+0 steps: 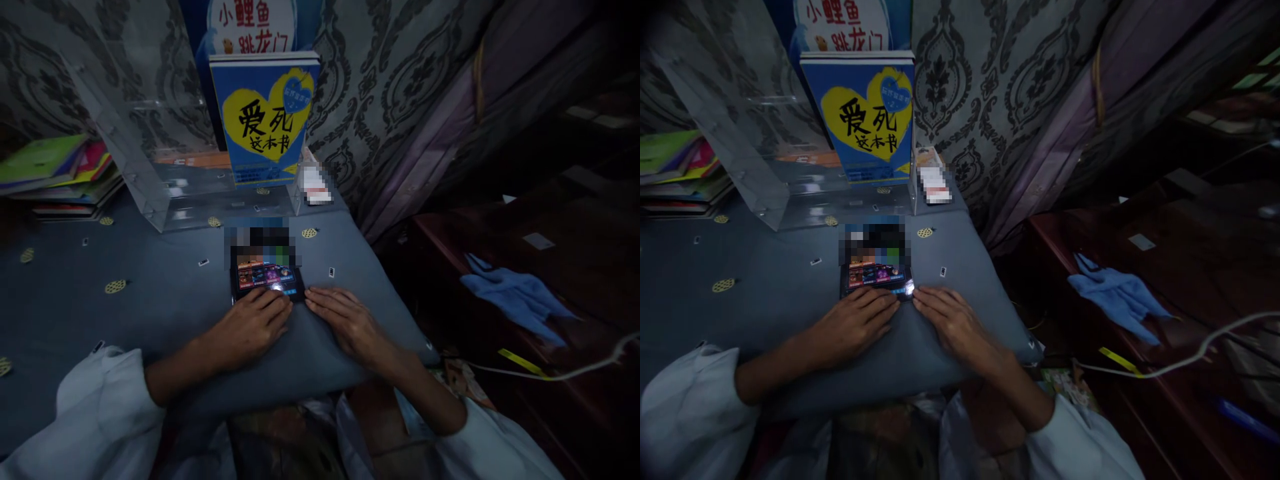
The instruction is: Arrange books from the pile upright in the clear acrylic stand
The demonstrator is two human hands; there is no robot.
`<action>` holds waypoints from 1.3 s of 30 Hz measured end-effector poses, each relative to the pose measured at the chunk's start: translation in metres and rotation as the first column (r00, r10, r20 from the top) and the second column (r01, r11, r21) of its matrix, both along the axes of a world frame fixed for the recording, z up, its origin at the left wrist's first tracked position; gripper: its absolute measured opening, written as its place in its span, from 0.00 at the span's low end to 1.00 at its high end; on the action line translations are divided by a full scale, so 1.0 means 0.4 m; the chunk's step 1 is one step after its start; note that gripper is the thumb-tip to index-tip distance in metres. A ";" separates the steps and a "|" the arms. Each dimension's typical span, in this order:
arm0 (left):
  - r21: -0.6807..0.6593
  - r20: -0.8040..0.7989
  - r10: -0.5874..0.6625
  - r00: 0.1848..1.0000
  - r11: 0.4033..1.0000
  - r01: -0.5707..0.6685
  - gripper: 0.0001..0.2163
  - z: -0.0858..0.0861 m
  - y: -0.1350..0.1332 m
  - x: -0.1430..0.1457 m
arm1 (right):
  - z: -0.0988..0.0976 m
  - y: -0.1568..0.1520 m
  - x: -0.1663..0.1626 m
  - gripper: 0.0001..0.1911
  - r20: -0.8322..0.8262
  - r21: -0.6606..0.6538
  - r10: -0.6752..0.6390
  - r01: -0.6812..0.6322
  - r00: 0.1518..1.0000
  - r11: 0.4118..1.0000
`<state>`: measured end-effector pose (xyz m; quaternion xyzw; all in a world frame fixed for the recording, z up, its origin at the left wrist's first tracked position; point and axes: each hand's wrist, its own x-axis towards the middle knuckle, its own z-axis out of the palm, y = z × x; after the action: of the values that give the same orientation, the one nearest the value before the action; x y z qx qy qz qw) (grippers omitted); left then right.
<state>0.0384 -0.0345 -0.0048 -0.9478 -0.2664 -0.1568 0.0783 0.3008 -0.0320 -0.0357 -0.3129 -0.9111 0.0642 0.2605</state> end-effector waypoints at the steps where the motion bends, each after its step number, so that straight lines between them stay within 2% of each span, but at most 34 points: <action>1: 0.006 0.005 0.011 1.000 1.000 -0.011 0.13 0.001 -0.007 -0.007 | 0.002 0.000 0.000 0.24 -0.005 -0.001 -0.001 0.001 1.000 1.000; 12: 0.061 0.071 0.042 0.997 0.997 -0.046 0.12 0.007 -0.041 -0.067 | 0.006 0.003 0.001 0.26 -0.015 -0.006 0.025 -0.025 1.000 1.000; 16: 0.052 0.058 0.049 0.997 0.997 -0.052 0.13 0.005 -0.043 -0.070 | -0.005 0.003 -0.004 0.24 -0.008 0.072 0.013 -0.012 1.000 0.997; 19: 0.044 0.041 0.058 0.997 0.997 -0.060 0.13 0.000 -0.048 -0.069 | -0.010 -0.009 -0.023 0.24 0.009 0.118 0.005 -0.006 1.000 0.993; 23: 0.013 -0.018 0.109 0.994 0.994 -0.109 0.15 -0.010 -0.068 -0.065 | -0.009 -0.038 -0.069 0.27 0.076 0.064 0.017 -0.022 0.997 0.998; 29: -0.022 -0.067 0.220 0.973 0.975 -0.222 0.18 -0.020 -0.111 -0.052 | -0.002 -0.088 -0.134 0.25 0.173 0.036 -0.191 0.188 0.966 0.982; 39: -0.003 -0.044 0.443 0.895 0.896 -0.444 0.19 -0.040 -0.162 0.001 | 0.035 -0.126 -0.193 0.24 0.296 0.010 -0.323 0.336 0.899 0.942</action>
<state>0.0386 -0.0991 -0.0210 -0.8657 -0.4747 -0.1133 0.1112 0.2236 -0.0826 -0.0217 -0.4737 -0.8720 -0.0093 0.1228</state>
